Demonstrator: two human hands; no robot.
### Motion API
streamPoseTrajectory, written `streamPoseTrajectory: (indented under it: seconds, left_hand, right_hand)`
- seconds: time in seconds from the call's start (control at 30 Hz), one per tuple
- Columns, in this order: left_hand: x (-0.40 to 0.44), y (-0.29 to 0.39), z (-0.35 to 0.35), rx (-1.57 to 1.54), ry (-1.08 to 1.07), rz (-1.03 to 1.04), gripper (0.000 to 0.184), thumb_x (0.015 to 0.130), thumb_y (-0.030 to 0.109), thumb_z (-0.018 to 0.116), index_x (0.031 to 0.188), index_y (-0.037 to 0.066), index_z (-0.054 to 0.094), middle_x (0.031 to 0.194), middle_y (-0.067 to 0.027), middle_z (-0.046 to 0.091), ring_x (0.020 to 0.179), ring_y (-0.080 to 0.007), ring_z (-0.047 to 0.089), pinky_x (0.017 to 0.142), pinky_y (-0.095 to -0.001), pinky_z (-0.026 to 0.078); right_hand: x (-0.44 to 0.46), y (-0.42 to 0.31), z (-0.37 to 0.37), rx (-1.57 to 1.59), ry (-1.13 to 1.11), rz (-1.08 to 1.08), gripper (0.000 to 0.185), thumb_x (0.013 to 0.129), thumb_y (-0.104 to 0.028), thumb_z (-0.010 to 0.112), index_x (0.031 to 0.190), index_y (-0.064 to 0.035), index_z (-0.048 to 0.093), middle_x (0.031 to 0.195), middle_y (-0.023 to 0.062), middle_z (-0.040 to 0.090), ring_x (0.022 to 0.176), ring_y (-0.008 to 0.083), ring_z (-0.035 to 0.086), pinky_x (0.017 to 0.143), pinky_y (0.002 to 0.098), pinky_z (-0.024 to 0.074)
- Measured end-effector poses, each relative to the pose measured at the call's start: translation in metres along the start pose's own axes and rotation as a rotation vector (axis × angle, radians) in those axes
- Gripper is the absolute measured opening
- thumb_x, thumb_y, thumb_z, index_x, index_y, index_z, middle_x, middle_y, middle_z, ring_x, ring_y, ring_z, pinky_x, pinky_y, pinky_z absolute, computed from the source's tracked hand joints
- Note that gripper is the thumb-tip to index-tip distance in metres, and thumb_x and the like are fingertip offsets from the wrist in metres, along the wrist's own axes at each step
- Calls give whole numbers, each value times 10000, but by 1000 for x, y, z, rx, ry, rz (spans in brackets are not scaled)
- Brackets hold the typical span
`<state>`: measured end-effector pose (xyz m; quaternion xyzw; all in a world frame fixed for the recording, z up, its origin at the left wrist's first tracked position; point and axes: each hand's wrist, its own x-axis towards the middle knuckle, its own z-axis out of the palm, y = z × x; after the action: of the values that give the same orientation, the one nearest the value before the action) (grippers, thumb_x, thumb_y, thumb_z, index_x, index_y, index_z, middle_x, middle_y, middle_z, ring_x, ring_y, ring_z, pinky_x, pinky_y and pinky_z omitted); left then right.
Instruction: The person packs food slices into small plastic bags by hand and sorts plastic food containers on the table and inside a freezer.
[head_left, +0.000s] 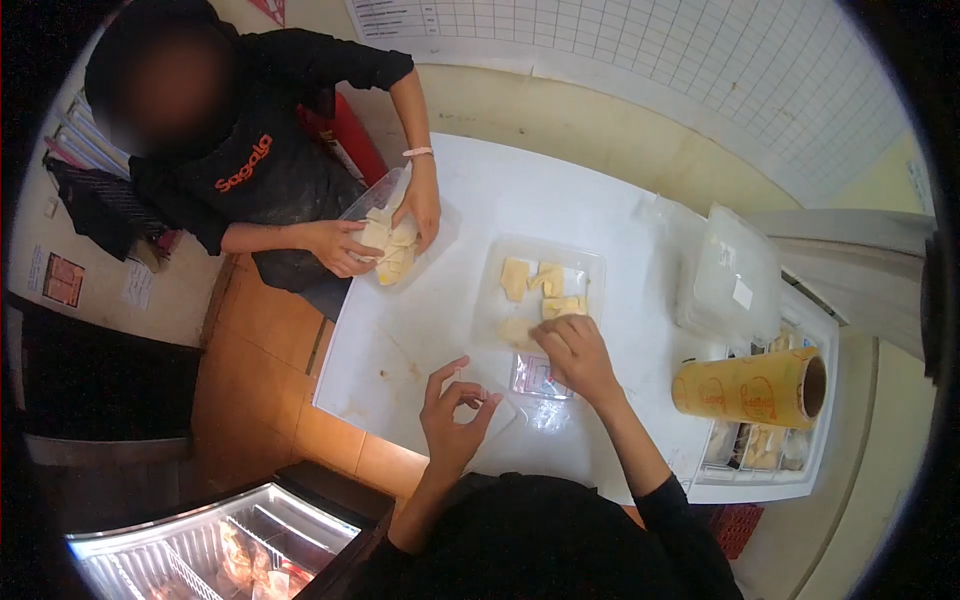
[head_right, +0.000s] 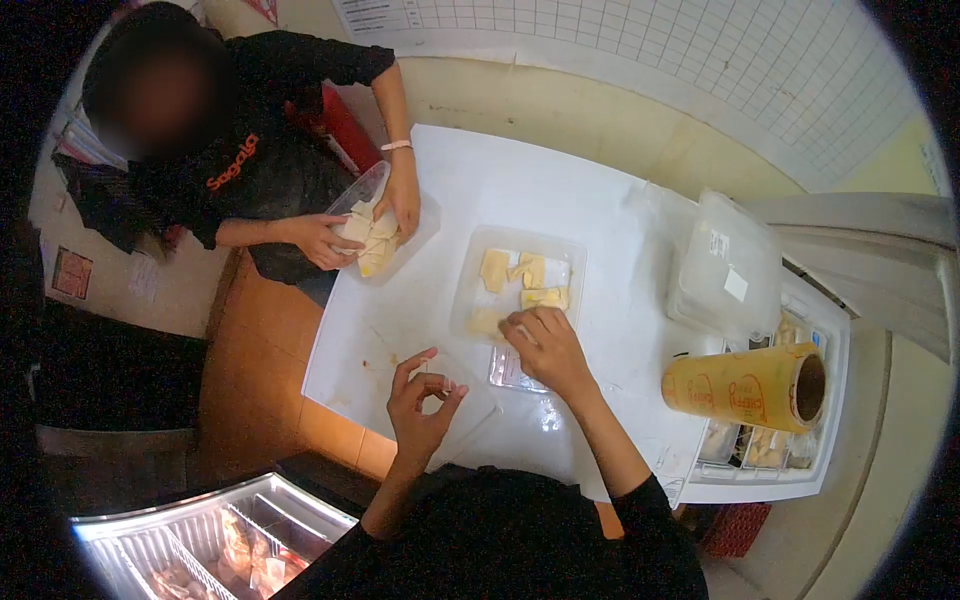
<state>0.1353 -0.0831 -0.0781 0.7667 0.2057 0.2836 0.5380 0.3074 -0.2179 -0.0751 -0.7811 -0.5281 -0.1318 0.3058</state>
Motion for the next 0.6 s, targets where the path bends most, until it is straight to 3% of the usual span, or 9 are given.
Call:
streamPoseTrajectory:
  seconds: [0.13, 0.27, 0.33, 0.43, 0.6]
  left_hand:
    - [7, 9, 2, 102, 17, 64, 315, 688, 7, 797, 941, 28, 611, 1155, -124, 569, 766, -128, 645, 593, -235, 497]
    - [10, 10, 9, 81, 7, 52, 556, 690, -8, 784, 1162, 36, 494, 1183, -115, 563, 719, -126, 625, 590, -243, 462]
    - [14, 13, 12, 123, -16, 85, 651, 684, -23, 782, 1232, 26, 434, 1206, -118, 556, 722, -120, 620, 588, -236, 453]
    - [18, 21, 15, 65, -35, 62, 717, 682, -18, 777, 1299, 5, 412, 1203, -110, 553, 699, -124, 604, 606, -237, 458]
    - [17, 28, 21, 138, -75, 99, 781, 684, -24, 755, 1368, 25, 381, 1178, -109, 548, 689, -133, 575, 621, -250, 462]
  right_hand:
    - [-3, -23, -27, -96, 168, -106, 331, 634, 6, 663, 956, -73, 674, 932, 49, 625, 887, 205, 606, 757, 323, 459]
    - [5, -43, -50, 52, 219, -28, 300, 661, 25, 668, 948, -63, 669, 932, 72, 626, 860, 227, 619, 715, 317, 478]
    - [4, -54, -55, 320, 182, 129, 261, 723, 50, 658, 967, -43, 660, 920, 93, 609, 807, 246, 625, 657, 334, 499]
    - [11, -67, -67, 447, 67, 239, 223, 783, 49, 638, 993, -22, 647, 908, 110, 587, 773, 262, 626, 619, 337, 509]
    - [8, -71, -70, 440, 9, 312, 226, 809, 26, 634, 1026, -34, 637, 908, 115, 578, 756, 258, 631, 619, 331, 513]
